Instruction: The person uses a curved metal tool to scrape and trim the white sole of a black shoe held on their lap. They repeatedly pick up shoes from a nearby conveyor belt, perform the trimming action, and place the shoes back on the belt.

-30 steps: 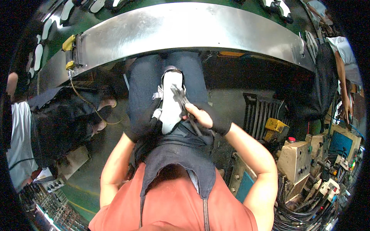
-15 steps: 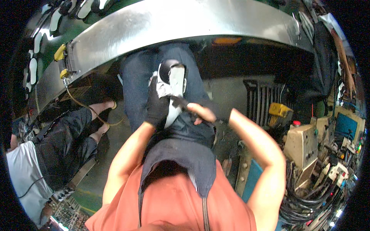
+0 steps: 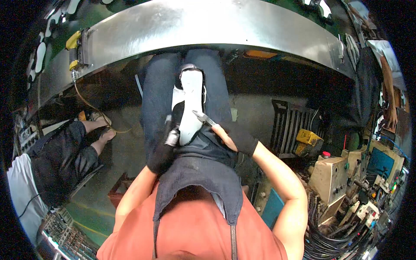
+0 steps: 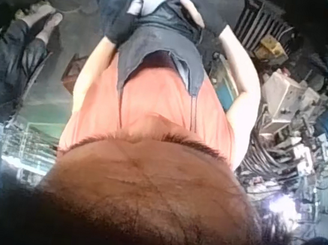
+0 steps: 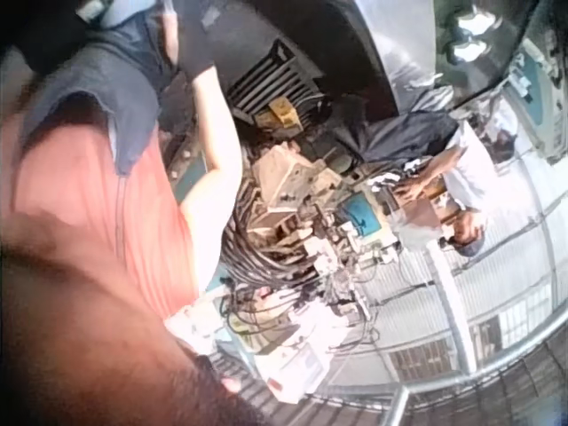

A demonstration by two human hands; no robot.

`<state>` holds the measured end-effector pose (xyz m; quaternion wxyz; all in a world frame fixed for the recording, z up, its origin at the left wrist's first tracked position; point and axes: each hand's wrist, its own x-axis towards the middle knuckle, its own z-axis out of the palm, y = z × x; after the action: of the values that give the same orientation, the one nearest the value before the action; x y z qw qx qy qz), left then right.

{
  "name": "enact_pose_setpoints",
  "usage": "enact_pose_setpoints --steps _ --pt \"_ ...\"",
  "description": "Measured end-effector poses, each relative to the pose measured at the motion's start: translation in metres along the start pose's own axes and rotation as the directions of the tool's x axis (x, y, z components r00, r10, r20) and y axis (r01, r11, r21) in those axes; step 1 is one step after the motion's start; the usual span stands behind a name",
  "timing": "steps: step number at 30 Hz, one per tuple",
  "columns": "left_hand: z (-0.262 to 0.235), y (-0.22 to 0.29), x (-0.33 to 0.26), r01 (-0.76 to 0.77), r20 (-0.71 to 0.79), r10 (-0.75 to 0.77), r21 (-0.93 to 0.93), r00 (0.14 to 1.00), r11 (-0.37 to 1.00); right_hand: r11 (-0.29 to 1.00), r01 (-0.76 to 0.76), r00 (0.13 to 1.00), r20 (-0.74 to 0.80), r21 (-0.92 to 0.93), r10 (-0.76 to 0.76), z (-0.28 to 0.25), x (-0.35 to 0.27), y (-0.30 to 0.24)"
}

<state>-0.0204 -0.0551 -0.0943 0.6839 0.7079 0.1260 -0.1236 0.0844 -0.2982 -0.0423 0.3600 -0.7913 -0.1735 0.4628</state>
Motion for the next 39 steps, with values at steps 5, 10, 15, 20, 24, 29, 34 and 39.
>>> enact_pose_setpoints --steps 5,10,15,20,24,29,34,39 --pt "-0.003 0.041 0.026 0.253 0.182 -0.189 -0.447 0.965 0.858 0.988 -0.101 0.995 -0.011 0.120 0.103 0.004 -0.004 0.007" --pt "0.022 -0.010 0.048 -0.196 -0.067 0.195 -0.009 0.979 0.981 0.985 -0.167 0.984 0.066 0.037 0.165 -0.020 -0.011 -0.016" --pt "0.009 0.002 0.042 -0.504 0.188 0.537 0.678 0.823 0.535 0.860 0.417 0.894 -0.039 -0.293 -0.447 -0.022 -0.014 -0.088" --pt "0.007 -0.020 0.025 -0.137 0.056 0.126 0.327 0.990 0.935 0.903 0.240 0.943 -0.135 -0.356 -0.304 -0.014 0.005 -0.060" --pt "-0.016 0.027 0.009 -0.056 0.063 0.037 0.343 0.997 0.938 0.994 -0.061 0.974 -0.223 -0.092 0.040 0.002 0.011 -0.032" --pt "-0.121 0.120 -0.011 -0.151 0.084 0.135 0.229 0.987 0.962 0.992 -0.059 0.982 -0.173 0.115 0.079 -0.016 -0.054 -0.006" --pt "-0.020 0.097 0.062 -0.221 -0.246 0.285 0.257 0.927 0.941 0.915 -0.050 0.985 -0.133 0.401 0.113 -0.017 -0.051 -0.020" --pt "0.005 0.026 0.037 -0.147 -0.009 0.149 0.115 0.989 0.982 0.993 0.078 0.993 0.091 -0.091 -0.069 -0.048 -0.018 -0.040"
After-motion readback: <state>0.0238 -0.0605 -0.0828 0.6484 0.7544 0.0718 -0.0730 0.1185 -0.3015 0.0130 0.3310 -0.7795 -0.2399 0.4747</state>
